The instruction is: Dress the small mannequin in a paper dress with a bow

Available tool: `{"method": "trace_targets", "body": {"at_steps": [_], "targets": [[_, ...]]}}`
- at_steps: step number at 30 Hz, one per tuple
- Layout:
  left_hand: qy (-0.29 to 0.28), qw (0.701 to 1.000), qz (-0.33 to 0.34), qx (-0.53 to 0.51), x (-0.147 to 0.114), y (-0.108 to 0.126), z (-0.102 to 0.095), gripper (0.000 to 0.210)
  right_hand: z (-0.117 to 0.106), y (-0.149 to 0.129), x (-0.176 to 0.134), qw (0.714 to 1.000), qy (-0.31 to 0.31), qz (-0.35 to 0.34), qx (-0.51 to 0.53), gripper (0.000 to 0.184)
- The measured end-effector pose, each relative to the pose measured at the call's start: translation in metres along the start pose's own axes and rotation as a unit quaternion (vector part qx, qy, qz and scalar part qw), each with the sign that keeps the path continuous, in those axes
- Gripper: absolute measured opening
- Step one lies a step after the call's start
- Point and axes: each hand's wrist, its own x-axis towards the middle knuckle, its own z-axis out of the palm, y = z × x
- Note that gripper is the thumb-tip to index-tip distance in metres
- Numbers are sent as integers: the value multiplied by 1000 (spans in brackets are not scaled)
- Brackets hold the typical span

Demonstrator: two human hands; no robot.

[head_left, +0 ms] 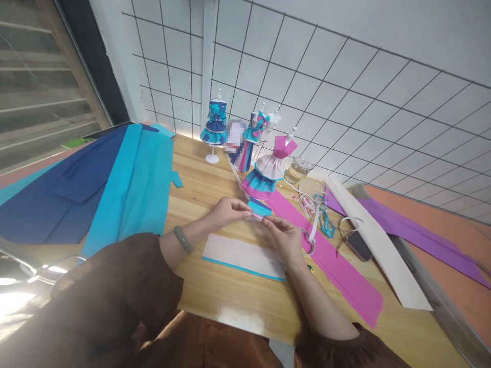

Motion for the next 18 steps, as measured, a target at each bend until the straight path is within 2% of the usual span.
{"method": "trace_targets", "body": {"at_steps": [4,8,13,18], "targets": [[-4,1000,9,-29,1,-1,1,33,0,-1,0,1000,4,5,12,28],[2,999,24,-21,2,-4,3,37,2,1,1,1000,-1,-21,17,27],[-2,998,65,24,0,-6,3,34,1,6,2,996,5,-85,-26,23],[7,996,64,62,0,-5,2,29,-3,8,3,981,-8,-164,-104,23]]}}
